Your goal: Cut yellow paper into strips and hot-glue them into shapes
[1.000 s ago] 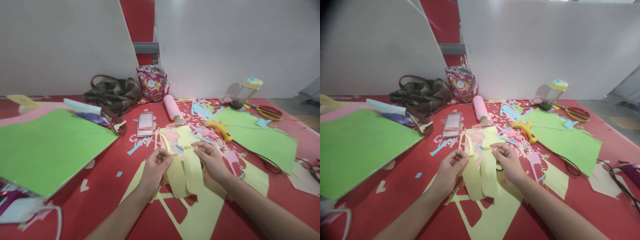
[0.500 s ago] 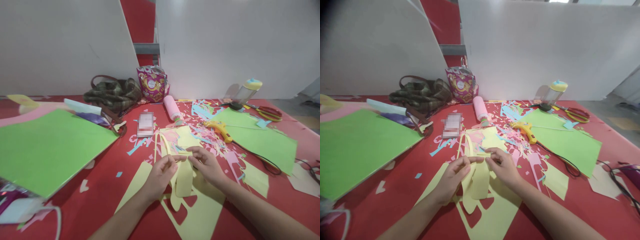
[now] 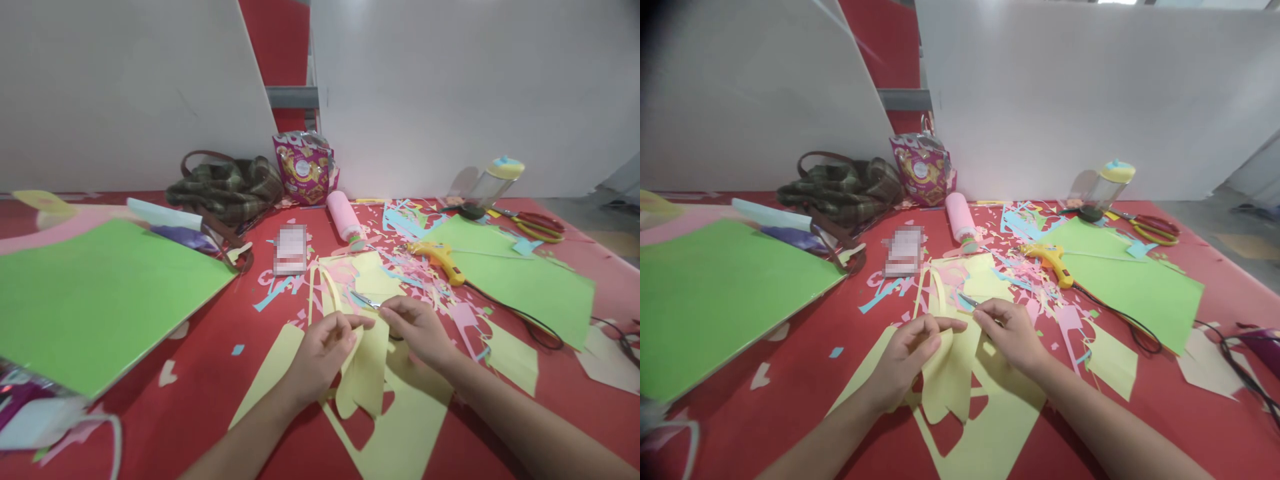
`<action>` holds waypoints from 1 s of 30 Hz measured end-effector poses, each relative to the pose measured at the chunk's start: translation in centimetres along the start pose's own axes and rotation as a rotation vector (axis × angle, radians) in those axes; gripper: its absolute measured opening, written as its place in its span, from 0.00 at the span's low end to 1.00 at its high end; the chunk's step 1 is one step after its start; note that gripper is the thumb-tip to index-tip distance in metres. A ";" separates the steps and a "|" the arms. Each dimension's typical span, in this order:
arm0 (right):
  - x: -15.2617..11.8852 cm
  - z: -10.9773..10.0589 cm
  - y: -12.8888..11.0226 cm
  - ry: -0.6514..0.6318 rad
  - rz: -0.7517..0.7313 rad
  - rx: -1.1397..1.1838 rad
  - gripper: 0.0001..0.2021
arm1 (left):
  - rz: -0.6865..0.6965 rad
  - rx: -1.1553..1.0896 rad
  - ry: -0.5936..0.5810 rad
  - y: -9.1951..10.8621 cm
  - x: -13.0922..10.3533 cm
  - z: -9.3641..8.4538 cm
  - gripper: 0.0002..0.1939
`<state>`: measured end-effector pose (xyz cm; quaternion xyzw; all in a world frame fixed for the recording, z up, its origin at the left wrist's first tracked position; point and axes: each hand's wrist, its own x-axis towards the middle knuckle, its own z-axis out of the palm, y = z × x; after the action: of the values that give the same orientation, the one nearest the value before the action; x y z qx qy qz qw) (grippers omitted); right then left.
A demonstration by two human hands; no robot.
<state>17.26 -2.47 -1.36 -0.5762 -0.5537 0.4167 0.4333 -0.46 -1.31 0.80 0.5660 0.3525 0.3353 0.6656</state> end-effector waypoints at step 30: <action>0.2 -1.1 -0.3 -0.368 0.274 0.522 0.15 | -0.175 -0.586 0.138 -0.3 0.6 -0.4 0.06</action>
<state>18.28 -2.34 -0.77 -0.4299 -0.4148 0.6955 0.3992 -0.44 -0.64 0.37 0.2933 0.3325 0.4017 0.8013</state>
